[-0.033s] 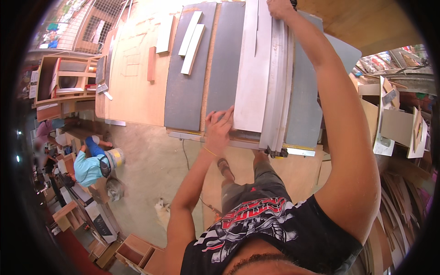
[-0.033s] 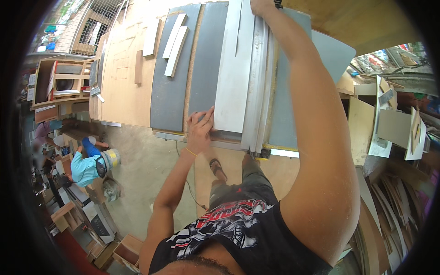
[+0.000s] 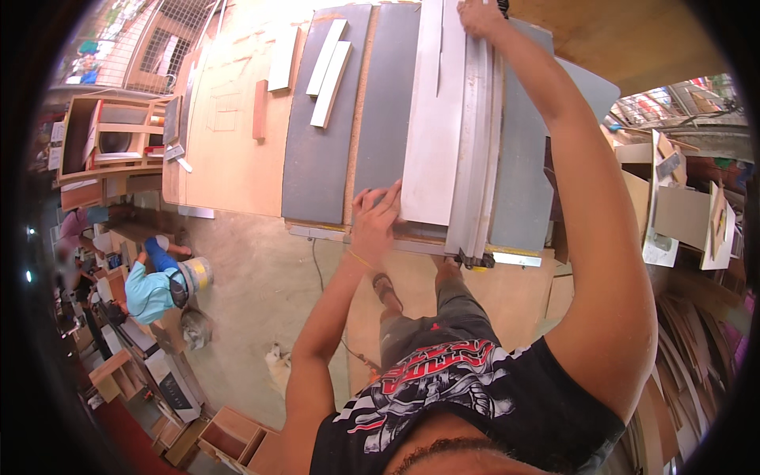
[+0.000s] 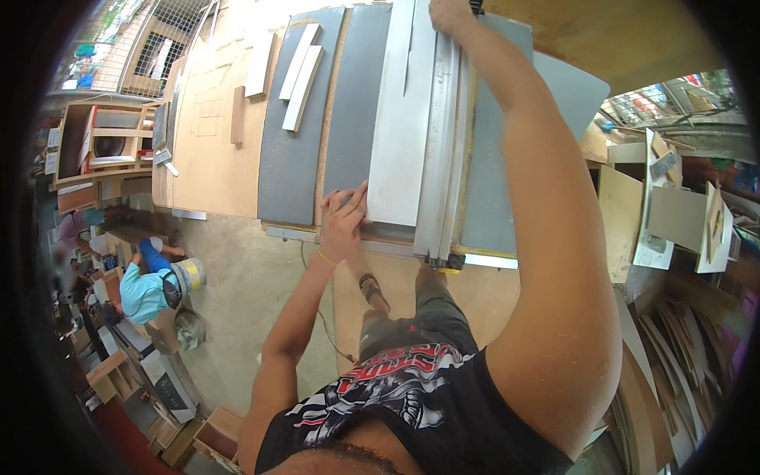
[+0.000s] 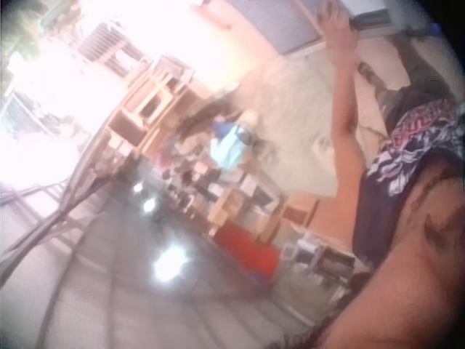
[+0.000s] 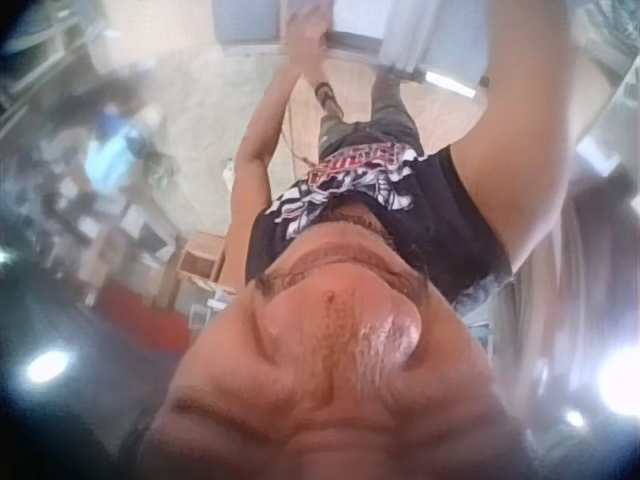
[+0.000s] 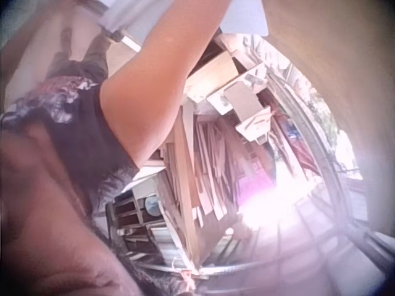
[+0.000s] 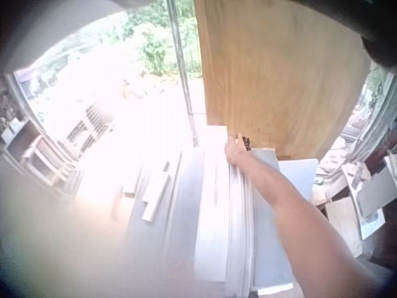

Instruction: The person uses a table saw to cut long white wooden strips. They adjust the fence, feed the wood through the saw, and then carry the cut pieces to a nearby cabinet to fit them into slots.

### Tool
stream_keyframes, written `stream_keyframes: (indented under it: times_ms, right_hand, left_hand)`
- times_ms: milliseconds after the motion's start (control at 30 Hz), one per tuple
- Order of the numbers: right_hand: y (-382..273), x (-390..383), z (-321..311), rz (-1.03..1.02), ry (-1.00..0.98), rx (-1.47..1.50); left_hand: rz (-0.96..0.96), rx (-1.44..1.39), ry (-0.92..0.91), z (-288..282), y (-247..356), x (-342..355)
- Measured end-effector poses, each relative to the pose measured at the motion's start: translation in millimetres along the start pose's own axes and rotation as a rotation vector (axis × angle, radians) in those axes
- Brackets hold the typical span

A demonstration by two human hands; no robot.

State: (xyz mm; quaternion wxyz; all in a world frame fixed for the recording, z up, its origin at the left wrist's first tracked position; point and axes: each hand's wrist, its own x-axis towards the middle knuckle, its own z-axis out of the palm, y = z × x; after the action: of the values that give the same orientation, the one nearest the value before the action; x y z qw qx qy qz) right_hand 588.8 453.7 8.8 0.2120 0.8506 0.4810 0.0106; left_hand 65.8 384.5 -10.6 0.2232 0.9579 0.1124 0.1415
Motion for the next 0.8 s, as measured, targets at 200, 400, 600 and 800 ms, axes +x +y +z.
stream_keyframes:
  times_ms: [200,400,600,800]
  right_hand:
    - [-29,-91,-7,-0.055,-0.103,-0.104]
    - [-43,-125,-22,-0.041,-0.141,-0.093]
    - [-50,-129,-16,-0.008,-0.128,-0.105]
    - [-45,-126,-25,-0.03,-0.143,-0.115]
  left_hand:
    - [0.072,0.008,-0.026,3,-5,2]
    - [0.069,-0.054,0.016,4,-2,1]
    - [0.035,-0.044,0.095,15,-2,-9]
    - [-0.016,-0.018,0.127,19,5,-5]
